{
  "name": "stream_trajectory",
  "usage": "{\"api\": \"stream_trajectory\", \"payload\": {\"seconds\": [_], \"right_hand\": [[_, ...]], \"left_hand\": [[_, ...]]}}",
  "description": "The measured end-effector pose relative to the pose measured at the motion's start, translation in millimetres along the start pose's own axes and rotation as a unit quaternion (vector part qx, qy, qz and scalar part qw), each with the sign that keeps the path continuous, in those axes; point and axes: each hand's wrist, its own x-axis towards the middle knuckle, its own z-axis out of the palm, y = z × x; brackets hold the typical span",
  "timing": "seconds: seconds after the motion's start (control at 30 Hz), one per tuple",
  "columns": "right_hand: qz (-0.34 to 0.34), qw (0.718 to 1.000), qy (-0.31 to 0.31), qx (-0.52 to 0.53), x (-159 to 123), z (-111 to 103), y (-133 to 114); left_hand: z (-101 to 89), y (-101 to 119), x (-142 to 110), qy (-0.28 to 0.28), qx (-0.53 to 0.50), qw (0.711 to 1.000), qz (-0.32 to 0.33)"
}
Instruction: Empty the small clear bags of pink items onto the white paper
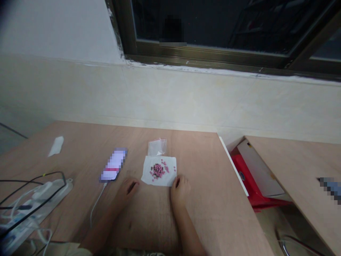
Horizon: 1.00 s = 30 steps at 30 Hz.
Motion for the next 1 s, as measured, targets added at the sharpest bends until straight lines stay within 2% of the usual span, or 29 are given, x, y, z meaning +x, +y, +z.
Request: {"api": "stream_trajectory", "payload": {"seconds": [0.37,0.53,0.63,0.7,0.83,0.9,1.0], "right_hand": [[0.004,1.000,0.003,0.025,1,-2,-3],[0.048,0.993,-0.023,0.107,1,-5,-1],[0.090,0.980,-0.040,0.174,9,-7,-8],[0.096,0.976,-0.040,0.193,21,-6,-22],[0.043,0.988,-0.039,0.143,57,4,-70],[0.025,0.993,-0.068,0.088,74,12,-95],[0.051,0.991,-0.127,0.003,92,24,-119]], "left_hand": [[2.5,-5,2,0.000,0.000,1.000,0.007],[0.7,-3,1,0.006,-0.006,1.000,0.004],[-0.5,-1,0,-0.005,-0.007,1.000,-0.002],[-1.4,0,1,-0.011,-0.006,1.000,-0.007],[-3.2,4,1,-0.012,-0.022,1.000,-0.008],[-3.7,5,1,-0.004,-0.027,1.000,-0.010],[-3.6,4,0,0.005,-0.025,1.000,-0.013]]}}
